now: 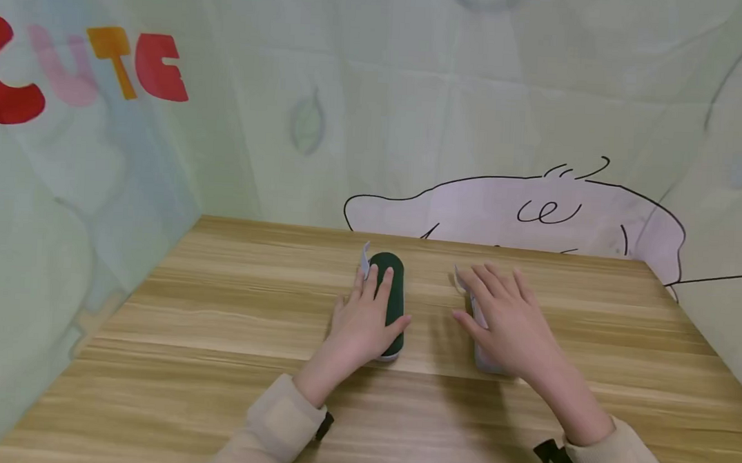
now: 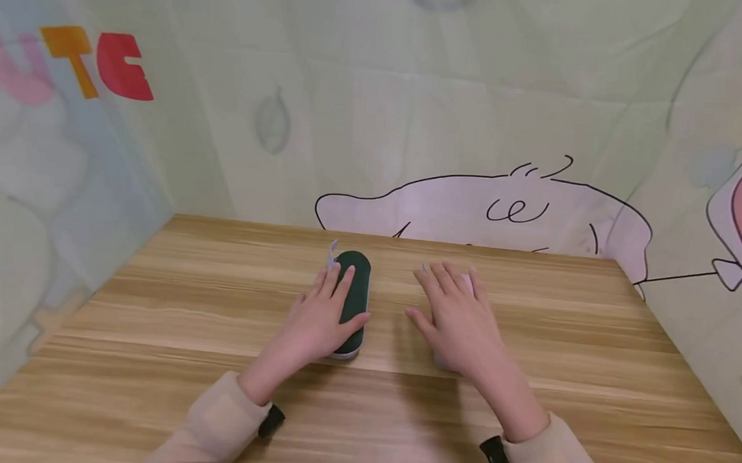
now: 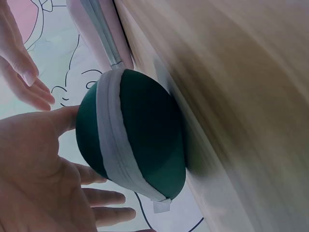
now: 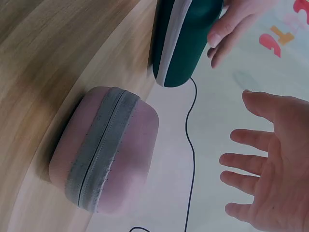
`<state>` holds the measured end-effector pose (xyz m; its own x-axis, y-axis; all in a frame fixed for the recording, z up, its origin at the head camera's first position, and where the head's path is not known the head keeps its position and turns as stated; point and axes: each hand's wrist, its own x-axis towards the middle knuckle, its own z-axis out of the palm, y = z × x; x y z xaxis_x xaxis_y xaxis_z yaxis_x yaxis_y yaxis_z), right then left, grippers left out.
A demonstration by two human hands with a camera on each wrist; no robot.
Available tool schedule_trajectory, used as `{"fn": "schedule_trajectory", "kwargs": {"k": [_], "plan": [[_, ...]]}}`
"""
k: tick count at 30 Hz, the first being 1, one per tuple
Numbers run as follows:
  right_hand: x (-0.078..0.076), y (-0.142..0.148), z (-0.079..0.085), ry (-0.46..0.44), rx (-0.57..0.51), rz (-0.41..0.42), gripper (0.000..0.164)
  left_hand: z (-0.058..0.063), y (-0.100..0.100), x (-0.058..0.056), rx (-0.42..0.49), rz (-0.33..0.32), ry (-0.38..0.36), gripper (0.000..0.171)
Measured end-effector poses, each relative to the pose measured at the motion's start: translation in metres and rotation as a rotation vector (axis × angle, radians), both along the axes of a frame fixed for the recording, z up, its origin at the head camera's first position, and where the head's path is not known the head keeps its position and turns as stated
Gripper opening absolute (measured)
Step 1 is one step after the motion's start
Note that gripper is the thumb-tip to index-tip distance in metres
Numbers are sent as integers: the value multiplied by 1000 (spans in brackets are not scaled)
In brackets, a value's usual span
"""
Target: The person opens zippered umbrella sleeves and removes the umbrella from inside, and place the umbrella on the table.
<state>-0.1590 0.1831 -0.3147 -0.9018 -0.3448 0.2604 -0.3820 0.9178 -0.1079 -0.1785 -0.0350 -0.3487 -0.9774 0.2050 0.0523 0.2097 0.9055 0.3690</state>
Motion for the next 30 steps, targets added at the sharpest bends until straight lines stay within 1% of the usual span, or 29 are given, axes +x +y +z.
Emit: {"fn": "schedule_trajectory", "kwargs": {"k": [5, 10, 18, 23, 30], "plan": [[-7, -5, 1, 13, 29, 18, 59, 0, 3, -2, 28, 14, -10, 81], [-12, -7, 1, 20, 25, 37, 57, 0, 5, -3, 38, 25, -23, 82], [-17, -9, 3, 60, 38, 64, 54, -2, 7, -6, 22, 54, -24, 83], [-19, -10, 8, 84, 50, 82, 52, 0, 10, -7, 14, 69, -35, 84], [-22, -14, 12, 125, 77, 104, 52, 2, 13, -8, 5, 71, -49, 83]]}}
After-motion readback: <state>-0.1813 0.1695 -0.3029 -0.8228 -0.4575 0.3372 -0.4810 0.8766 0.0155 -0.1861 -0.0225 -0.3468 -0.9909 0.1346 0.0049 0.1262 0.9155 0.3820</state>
